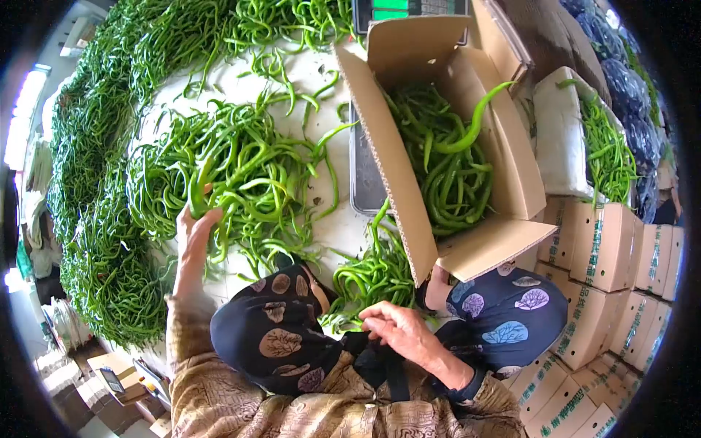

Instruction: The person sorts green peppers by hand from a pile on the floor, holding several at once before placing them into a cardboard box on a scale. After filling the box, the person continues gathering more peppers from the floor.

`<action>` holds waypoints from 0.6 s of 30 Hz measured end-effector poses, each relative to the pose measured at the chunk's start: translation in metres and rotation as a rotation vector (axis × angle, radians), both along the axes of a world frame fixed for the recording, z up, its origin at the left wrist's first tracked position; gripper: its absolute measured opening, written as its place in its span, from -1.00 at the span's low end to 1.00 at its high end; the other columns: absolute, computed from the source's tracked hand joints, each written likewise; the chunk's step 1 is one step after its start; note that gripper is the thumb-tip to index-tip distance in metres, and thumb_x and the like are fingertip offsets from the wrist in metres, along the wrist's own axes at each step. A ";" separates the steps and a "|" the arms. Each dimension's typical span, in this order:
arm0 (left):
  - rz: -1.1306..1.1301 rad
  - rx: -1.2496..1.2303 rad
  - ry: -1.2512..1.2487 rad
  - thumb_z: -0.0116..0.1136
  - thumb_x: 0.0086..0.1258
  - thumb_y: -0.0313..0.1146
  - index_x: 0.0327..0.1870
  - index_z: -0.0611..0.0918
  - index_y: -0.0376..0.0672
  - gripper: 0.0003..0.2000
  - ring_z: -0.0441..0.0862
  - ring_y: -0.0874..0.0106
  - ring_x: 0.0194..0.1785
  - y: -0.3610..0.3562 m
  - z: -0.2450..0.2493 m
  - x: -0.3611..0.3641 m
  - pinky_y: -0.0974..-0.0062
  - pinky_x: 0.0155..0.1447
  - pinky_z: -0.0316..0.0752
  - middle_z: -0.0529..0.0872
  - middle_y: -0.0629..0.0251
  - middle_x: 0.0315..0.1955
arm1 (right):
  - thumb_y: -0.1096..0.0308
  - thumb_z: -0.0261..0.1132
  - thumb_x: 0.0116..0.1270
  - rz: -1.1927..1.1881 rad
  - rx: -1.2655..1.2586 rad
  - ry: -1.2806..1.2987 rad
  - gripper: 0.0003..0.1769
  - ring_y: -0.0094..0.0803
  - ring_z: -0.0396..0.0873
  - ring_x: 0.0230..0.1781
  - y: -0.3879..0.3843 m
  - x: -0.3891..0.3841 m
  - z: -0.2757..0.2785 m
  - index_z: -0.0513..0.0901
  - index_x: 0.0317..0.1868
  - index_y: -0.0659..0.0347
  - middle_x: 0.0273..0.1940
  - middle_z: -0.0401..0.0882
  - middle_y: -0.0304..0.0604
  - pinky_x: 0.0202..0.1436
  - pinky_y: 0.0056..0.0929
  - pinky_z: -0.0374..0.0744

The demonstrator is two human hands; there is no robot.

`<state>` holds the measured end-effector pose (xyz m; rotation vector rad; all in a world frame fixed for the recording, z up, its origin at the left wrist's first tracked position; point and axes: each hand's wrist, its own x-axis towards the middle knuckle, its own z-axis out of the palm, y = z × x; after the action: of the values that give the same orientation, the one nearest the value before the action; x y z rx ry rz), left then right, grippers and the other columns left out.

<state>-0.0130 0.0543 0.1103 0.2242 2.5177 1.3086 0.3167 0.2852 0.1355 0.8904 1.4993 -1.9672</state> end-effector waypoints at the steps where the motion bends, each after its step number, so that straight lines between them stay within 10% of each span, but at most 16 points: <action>1: -0.004 0.119 -0.054 0.28 0.14 -0.32 0.19 0.58 -0.23 -0.49 0.56 0.54 -0.28 -0.001 0.012 -0.001 0.54 -0.12 0.46 0.67 0.34 -0.32 | 0.30 0.22 0.45 0.017 0.018 0.023 -0.72 -0.61 0.63 -0.30 0.000 -0.002 0.001 0.60 0.06 0.27 -0.23 0.70 -0.25 -0.23 -0.58 0.59; 18: 0.050 0.825 -0.329 0.14 0.30 -0.36 0.08 0.54 -0.32 -0.65 0.47 0.50 -0.45 0.001 0.144 0.035 0.55 -0.39 0.38 0.58 0.17 -0.40 | 0.30 0.27 0.43 -0.051 0.049 0.314 -0.68 -0.63 0.61 -0.30 0.006 -0.021 0.017 0.58 0.07 0.33 -0.26 0.67 -0.28 -0.21 -0.63 0.55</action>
<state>0.0221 0.0553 0.2545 0.0980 1.6148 2.1332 0.2960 0.2914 0.1528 0.6663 1.7170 -2.1947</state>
